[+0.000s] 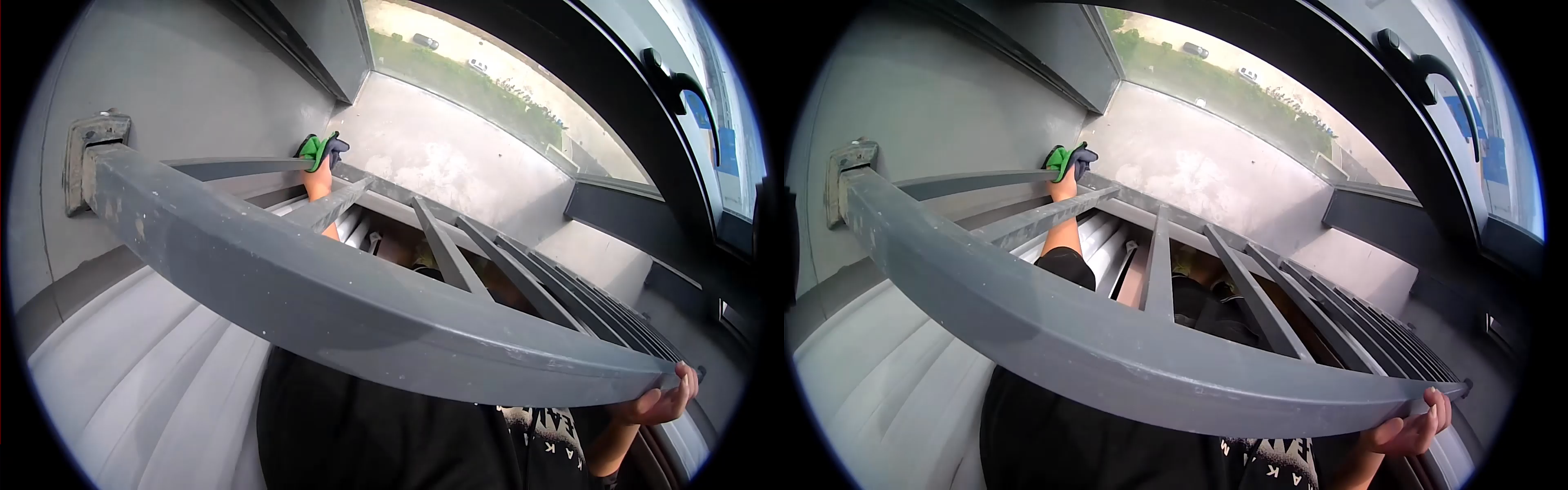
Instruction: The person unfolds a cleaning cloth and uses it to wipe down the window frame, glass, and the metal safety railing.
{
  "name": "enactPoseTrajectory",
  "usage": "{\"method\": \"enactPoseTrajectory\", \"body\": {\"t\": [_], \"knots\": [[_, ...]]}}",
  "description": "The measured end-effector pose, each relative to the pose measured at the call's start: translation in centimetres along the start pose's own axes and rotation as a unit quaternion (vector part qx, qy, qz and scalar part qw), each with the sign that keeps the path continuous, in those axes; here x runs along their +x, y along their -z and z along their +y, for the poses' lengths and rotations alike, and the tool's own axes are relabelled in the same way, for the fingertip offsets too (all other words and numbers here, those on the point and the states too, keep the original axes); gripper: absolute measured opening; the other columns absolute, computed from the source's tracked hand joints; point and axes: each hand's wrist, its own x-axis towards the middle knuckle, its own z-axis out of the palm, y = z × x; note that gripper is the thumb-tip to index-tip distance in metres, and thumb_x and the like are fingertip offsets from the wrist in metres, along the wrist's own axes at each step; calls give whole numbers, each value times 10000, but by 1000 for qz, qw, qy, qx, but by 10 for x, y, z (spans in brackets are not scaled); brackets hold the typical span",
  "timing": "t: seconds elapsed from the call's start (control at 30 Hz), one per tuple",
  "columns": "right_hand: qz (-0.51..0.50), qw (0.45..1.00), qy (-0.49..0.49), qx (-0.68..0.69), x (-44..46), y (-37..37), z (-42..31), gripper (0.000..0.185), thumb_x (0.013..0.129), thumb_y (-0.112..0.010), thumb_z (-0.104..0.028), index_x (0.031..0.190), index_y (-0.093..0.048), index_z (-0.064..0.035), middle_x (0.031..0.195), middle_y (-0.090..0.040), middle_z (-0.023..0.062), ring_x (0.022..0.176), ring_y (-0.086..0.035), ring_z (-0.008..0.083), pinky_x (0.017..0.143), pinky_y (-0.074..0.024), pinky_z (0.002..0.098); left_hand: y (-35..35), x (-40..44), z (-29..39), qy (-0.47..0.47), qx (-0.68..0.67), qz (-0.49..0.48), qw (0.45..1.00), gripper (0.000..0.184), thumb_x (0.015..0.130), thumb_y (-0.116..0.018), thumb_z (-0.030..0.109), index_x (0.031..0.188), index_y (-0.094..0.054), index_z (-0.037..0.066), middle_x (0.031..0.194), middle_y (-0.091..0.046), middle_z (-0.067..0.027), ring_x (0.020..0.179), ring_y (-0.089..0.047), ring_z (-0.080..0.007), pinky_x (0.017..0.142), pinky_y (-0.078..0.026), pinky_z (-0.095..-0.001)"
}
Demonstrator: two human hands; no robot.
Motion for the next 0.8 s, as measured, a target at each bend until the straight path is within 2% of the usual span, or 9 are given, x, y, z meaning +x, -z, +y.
{"method": "enactPoseTrajectory", "body": {"t": [0.07, 0.17, 0.27, 0.4, 0.5, 0.57, 0.6, 0.73, 0.8], "knots": [[35, 999, 12, 12, -2, -7, 3, 418, 934, -413, -272, 1257, -355, -14, 1067, -536, 204, 984, -508, 298, 906, -402, 474, 17, -11, 4, -52, -26, -45, 997, 389, 831, -663, 218, 1137, -547, 8, 1150, -601, -150, 1074, -560, -278, 928, -419, -353], [64, 997, 8, 28, 4, -10, 3, 415, 822, -432, -147, 1204, -420, 16, 1015, -562, 208, 944, -533, 301, 885, -421, 460, 57, -45, 42, 107, -269, 52, 956, 371, 850, -641, 213, 1158, -543, 31, 1168, -594, -122, 1085, -554, -265, 936, -421, -352], [68, 997, -26, 15, 5, -9, -6, 517, 640, -403, -27, 1148, -468, 40, 1022, -575, 210, 955, -539, 296, 875, -427, 421, 92, -59, 71, 140, -521, 75, 838, 363, 874, -611, 216, 1194, -532, 66, 1191, -580, -77, 1107, -543, -241, 952, -422, -349], [88, 996, -3, 26, 3, -15, -6, 468, 680, -406, 11, 1142, -470, 39, 1048, -586, 188, 962, -547, 275, 855, -425, 382, 144, -79, 113, 164, -726, -24, 667, 375, 886, -593, 241, 1219, -520, 84, 1206, -567, -58, 1126, -531, -216, 999, -412, -371], [91, 996, 9, 4, 5, -18, -10, 421, 724, -407, 28, 1139, -476, 26, 1065, -595, 162, 970, -549, 252, 850, -419, 353, 160, -89, 166, 40, -661, 0, 749, 377, 850, -634, 280, 1159, -565, 76, 1137, -606, -64, 1077, -560, -244, 990, -413, -379], [105, 994, 13, -13, 4, -19, -13, 388, 758, -413, 26, 1140, -480, 14, 1073, -599, 145, 973, -548, 237, 850, -416, 338, 168, -102, 201, -10, -444, 32, 896, 424, 801, -679, 293, 1131, -570, 52, 1063, -624, -83, 982, -592, -265, 952, -430, -374], [105, 994, 13, -11, 4, -20, -15, 385, 763, -418, 27, 1143, -479, 11, 1079, -600, 140, 977, -548, 234, 847, -415, 335, 174, -111, 227, 57, -560, -26, 826, 539, 759, -717, 308, 1188, -527, 41, 1069, -614, -100, 956, -596, -274, 937, -439, -371], [106, 994, 8, 23, 4, -23, -21, 382, 769, -433, 43, 1146, -481, 1, 1099, -603, 126, 987, -548, 230, 831, -411, 328, 174, -111, 311, -208, -72, -54, 974, 1024, 524, -853, 321, 1364, -347, 26, 1238, -535, -191, 1146, -518, -365, 938, -451, -412], [106, 993, 19, 48, 4, -23, -21, 391, 759, -432, 70, 1138, -496, -2, 1102, -606, 125, 968, -558, 232, 801, -417, 325, 161, -104, 342, -234, -147, 6, 961, 707, 590, -821, 208, 1170, -469, 7, 1049, -613, -129, 932, -593, -244, 820, -487, -339]]}}
